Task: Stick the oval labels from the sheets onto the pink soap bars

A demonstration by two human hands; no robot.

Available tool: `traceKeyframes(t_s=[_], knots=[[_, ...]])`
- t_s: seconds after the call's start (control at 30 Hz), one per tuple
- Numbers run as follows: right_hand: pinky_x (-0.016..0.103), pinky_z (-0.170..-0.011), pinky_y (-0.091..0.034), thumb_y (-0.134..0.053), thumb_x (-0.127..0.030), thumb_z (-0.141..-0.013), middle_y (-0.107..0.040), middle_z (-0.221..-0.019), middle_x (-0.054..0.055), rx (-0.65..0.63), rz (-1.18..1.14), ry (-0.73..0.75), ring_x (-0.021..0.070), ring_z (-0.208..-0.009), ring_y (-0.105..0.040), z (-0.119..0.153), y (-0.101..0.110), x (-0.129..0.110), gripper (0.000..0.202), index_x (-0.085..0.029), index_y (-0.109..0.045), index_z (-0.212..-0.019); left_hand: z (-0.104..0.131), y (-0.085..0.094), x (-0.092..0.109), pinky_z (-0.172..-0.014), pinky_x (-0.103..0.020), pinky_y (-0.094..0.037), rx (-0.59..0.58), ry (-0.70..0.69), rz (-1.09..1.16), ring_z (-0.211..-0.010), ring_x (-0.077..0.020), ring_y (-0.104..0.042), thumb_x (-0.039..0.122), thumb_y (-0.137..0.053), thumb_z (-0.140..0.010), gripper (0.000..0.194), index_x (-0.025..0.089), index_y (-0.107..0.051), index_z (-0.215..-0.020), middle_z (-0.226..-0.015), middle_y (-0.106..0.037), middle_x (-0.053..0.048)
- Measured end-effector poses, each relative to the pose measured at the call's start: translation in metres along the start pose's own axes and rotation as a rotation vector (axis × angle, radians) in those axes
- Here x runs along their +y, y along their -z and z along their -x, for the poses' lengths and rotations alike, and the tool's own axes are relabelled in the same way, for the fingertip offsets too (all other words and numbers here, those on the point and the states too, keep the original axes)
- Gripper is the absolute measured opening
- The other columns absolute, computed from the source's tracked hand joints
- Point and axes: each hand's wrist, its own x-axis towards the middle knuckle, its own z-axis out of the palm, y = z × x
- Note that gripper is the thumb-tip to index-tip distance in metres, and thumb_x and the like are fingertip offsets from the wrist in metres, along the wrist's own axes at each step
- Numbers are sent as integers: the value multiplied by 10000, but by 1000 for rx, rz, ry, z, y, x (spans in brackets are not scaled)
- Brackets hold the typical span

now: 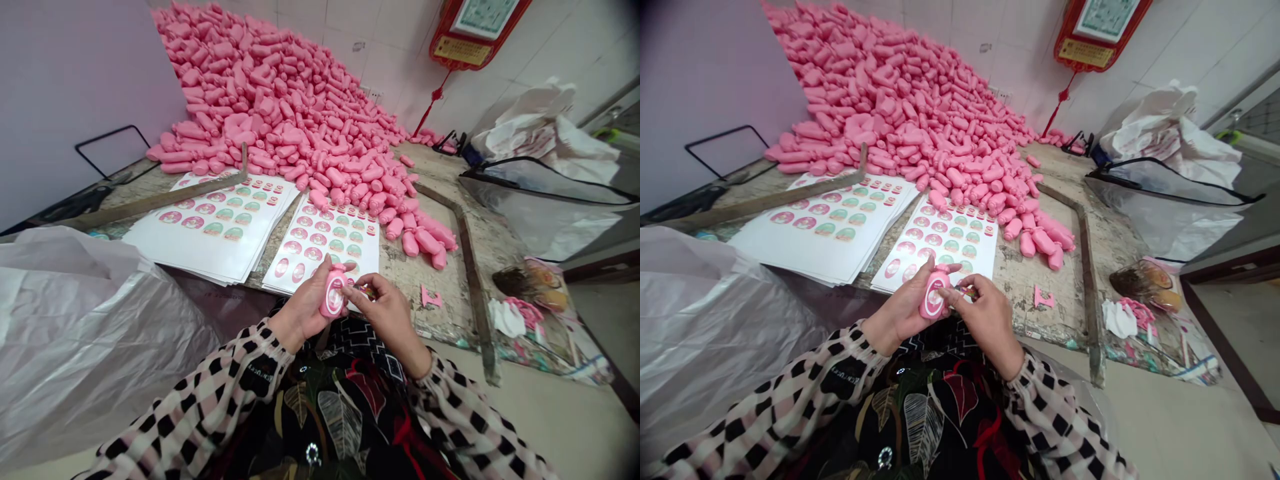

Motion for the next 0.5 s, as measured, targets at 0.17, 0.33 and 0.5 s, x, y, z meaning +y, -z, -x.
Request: traceKeyframes(t_s=[0.17,0.33,0.5], knots=[[237,-454,-384,-670,-432,-675,-575,-588,-23,-325,-687,-280,100,-431,-487,-4,-13,9,331,-158,-583,-837,0,-2,-16,-331,-211,-399,124,-39,-233,-381,-120,-511,660,-342,-785,601,142,-507,-1041,-554,-512,14],[193,-464,-376,-712,-355,-656,-586,-606,-33,-163,-897,-416,73,-463,-494,-2,-11,13,294,-162,-573,-828,10,-3,-20,-377,-195,-434,-91,-36,-405,-462,-108,-547,603,-418,-790,558,207,-360,-1178,-672,-532,15],[190,-426,-335,-623,-388,-751,-568,-591,-29,-207,-935,-363,73,-439,-462,12,1,24,249,-171,-556,-851,18,-5,-25,-422,-196,-441,-282,11,-598,-466,-69,-509,406,-524,-808,581,264,-217,-1281,-743,-498,26]])
